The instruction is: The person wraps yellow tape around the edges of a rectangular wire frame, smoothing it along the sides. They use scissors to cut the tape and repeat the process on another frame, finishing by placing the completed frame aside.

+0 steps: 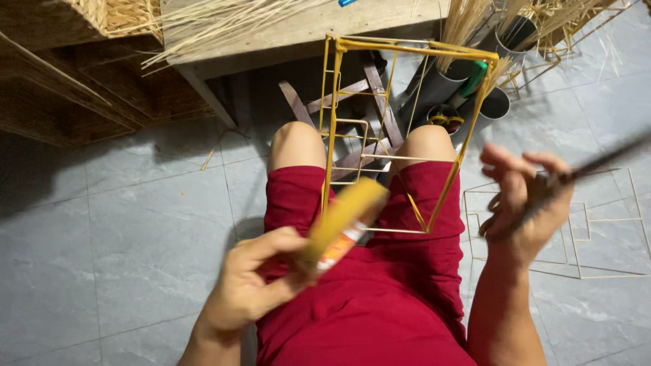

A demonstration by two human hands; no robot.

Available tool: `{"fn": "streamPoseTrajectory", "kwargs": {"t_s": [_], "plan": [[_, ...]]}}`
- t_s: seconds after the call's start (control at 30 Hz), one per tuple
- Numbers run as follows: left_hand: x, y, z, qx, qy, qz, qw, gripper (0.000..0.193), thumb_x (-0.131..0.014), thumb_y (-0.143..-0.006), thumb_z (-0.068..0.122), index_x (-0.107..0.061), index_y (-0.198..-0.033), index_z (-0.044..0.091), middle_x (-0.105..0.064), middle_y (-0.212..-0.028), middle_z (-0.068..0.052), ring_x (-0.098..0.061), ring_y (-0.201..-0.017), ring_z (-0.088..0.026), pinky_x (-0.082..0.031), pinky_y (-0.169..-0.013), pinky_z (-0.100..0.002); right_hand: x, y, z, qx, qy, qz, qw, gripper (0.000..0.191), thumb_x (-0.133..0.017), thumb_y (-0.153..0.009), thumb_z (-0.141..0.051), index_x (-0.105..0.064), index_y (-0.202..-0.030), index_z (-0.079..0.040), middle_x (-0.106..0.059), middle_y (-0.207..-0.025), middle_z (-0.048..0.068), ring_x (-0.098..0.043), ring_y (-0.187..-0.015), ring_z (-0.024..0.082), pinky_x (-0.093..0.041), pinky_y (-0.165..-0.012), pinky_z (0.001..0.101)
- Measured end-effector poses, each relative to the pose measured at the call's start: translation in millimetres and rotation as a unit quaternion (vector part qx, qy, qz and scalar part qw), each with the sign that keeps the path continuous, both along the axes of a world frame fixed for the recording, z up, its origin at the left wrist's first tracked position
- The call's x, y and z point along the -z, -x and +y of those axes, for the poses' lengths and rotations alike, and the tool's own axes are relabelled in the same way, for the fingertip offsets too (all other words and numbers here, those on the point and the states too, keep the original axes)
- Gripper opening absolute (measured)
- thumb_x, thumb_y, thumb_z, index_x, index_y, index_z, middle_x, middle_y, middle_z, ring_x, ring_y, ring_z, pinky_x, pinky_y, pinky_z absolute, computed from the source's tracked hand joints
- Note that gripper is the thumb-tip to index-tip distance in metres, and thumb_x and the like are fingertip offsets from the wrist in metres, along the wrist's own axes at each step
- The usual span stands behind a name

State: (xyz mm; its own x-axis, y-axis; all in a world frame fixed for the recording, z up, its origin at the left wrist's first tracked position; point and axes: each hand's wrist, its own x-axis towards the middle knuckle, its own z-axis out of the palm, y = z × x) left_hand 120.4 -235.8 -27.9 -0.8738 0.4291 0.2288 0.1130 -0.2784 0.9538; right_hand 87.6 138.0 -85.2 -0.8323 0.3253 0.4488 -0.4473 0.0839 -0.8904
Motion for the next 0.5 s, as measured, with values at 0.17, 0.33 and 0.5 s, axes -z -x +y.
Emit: {"fn": "streamPoseTrajectory", "kwargs": {"t_s": [0.17, 0.33, 0.5], "plan": [[-8, 37, 45, 0.183, 0.148, 0.063, 0.97, 0.027, -0.065, -0.091, 0.002, -0.071, -0.117, 0.006, -0.076, -0.102, -0.006, -0.072, -0.082, -0.013, -0.058, -0.068, -0.027, 23, -45, -12, -0.221, 0.177, -0.065, 0.957, 0.051, -0.074, -0.098, -0.027, -0.05, -0.139, -0.008, -0.073, -0.118, 0.026, -0.074, -0.102, 0.031, -0.061, -0.081, 0.0386], [-12, 79, 61, 0.02, 0.311, 0.22, 0.925, 0.023, -0.07, -0.092, 0.006, -0.063, -0.114, 0.005, -0.074, -0.099, -0.012, -0.075, -0.09, -0.028, -0.059, -0.074, -0.039, 22, -36, -13, -0.371, 0.219, 0.028, 0.902, 0.051, -0.078, -0.097, -0.017, -0.052, -0.139, -0.006, -0.074, -0.097, 0.013, -0.074, -0.078, 0.025, -0.063, -0.079, 0.0482], [-12, 103, 67, -0.112, 0.348, 0.294, 0.883, 0.025, -0.07, -0.089, 0.004, -0.054, -0.109, 0.005, -0.071, -0.099, -0.014, -0.071, -0.092, -0.036, -0.055, -0.075, -0.046, 16, -26, -25, -0.261, 0.135, 0.05, 0.954, 0.046, -0.077, -0.103, -0.025, -0.055, -0.137, -0.002, -0.068, -0.102, 0.012, -0.071, -0.071, 0.022, -0.063, -0.077, 0.0427]]}}
